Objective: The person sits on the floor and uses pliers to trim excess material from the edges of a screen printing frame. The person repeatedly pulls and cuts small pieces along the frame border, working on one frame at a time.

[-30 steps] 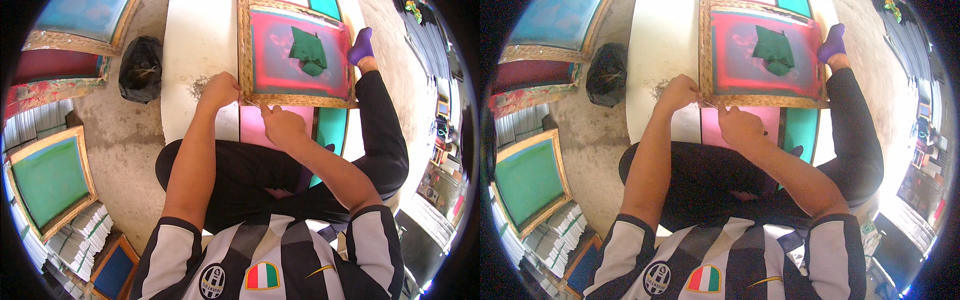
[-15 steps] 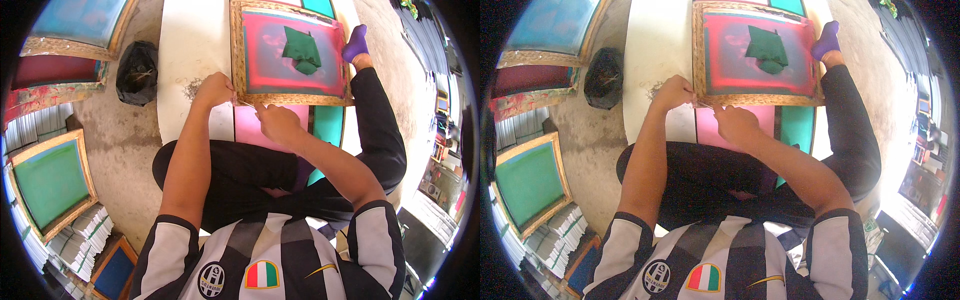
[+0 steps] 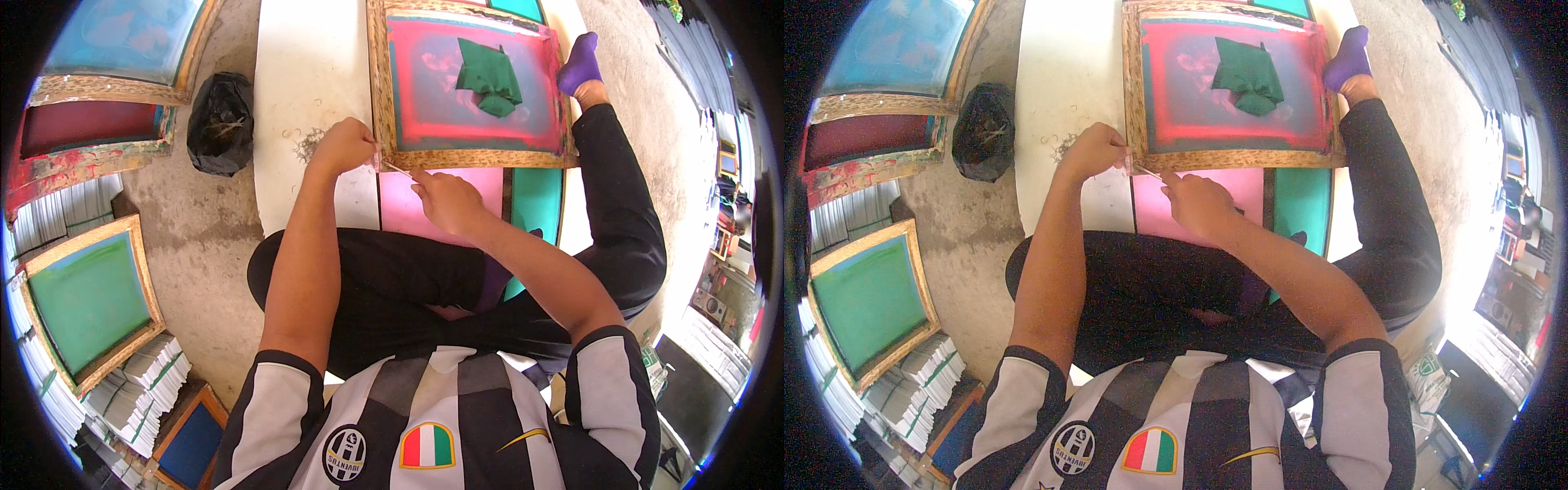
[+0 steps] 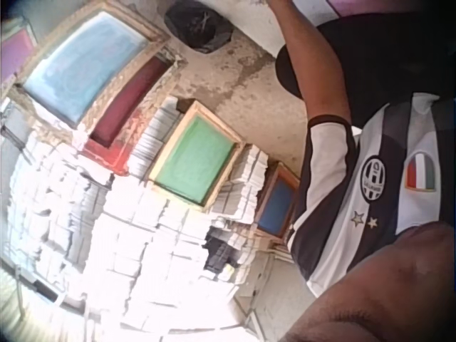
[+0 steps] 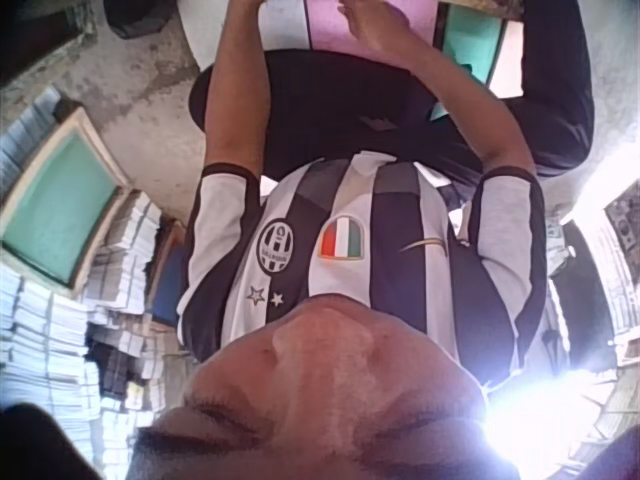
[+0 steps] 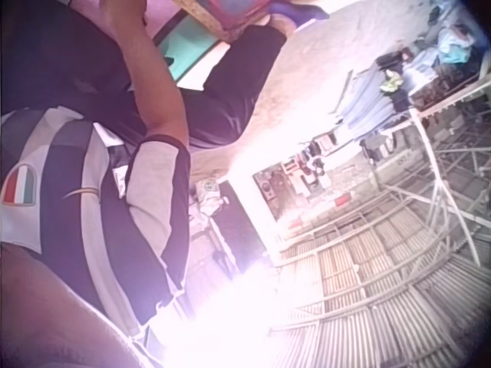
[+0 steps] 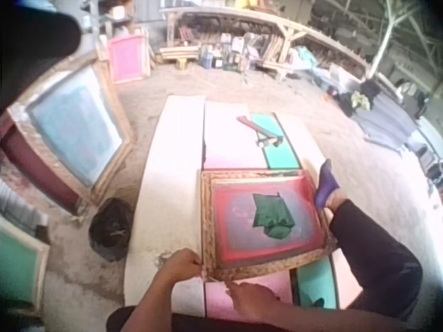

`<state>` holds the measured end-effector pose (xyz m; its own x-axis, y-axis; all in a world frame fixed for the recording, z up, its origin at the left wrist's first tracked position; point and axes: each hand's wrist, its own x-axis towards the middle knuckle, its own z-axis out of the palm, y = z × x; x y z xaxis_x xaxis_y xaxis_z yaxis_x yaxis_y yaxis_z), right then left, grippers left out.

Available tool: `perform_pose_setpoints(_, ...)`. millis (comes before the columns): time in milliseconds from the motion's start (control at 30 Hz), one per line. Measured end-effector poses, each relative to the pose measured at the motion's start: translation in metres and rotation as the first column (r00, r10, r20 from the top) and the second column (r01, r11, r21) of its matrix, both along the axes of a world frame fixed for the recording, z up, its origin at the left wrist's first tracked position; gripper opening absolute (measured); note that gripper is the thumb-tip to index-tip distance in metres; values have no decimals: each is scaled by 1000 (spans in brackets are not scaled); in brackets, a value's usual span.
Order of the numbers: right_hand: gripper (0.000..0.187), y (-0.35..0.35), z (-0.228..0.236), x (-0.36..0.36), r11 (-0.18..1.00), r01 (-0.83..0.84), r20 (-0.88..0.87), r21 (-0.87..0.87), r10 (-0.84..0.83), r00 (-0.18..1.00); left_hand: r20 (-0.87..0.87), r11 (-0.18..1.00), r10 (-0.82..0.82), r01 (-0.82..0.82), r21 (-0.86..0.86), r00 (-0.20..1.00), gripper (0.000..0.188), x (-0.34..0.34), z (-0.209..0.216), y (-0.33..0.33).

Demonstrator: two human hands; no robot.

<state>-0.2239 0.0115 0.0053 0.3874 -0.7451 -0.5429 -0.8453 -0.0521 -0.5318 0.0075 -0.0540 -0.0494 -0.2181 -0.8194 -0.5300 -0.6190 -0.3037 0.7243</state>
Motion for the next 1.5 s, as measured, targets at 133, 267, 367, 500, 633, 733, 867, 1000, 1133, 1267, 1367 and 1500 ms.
perform_pose_setpoints(133, 30, 9, -15, -2, 989, 146, 246, 8, -143, 959, 13, 1000, -14, 14, 2, 1000, 17, -3, 2, 0)
perform_pose_setpoints(267, 35, 0, -9, -3, 747, 327, 181, 579, -508, 842, 16, 1000, -5, 4, 20, 1000, 18, -1, 2, -1)
perform_pose_setpoints(367, 34, 0, -8, -4, 678, 349, 155, 647, -565, 810, 9, 1000, -1, 1, 12, 1000, 18, -1, -1, 0)
perform_pose_setpoints(500, 30, 16, -42, -12, 986, 164, 249, 15, -162, 955, -12, 1000, -15, 15, -12, 1000, 17, -1, 0, 0)
perform_pose_setpoints(633, 28, 24, -23, -2, 977, 70, 114, -204, -47, 992, -5, 1000, 9, -8, 2, 1000, 16, -2, 3, 1)
perform_pose_setpoints(733, 26, 21, -23, 0, 990, 131, 178, -61, -118, 977, 23, 1000, -1, 1, 6, 1000, 16, -2, 5, 0)
perform_pose_setpoints(867, 28, 16, -33, -6, 985, 159, 249, 66, -171, 953, 29, 1000, 2, -2, 5, 1000, 16, -2, 5, 1)
perform_pose_setpoints(1000, 29, 11, -44, -14, 970, 173, 323, 172, -222, 920, 65, 1000, -27, 27, 3, 998, 16, -2, 9, 0)
perform_pose_setpoints(1133, 28, 6, -49, -17, 986, 121, 400, 118, -159, 903, 4, 999, 15, -15, -38, 1000, 18, -3, 3, 2)
perform_pose_setpoints(1267, 35, 5, -22, -9, 997, -30, 3, -67, 31, 1000, -8, 999, 22, -22, -33, 1000, 19, -2, 5, 3)
perform_pose_setpoints(1367, 35, 8, -27, -10, 995, -33, 32, -92, 36, 999, 18, 998, -2, 3, -59, 1000, 19, -2, 1, 2)
perform_pose_setpoints(1500, 33, 1, -42, -15, 999, 37, 299, 3, -36, 954, 59, 1000, -3, 4, -12, 998, 16, -3, 2, 1)
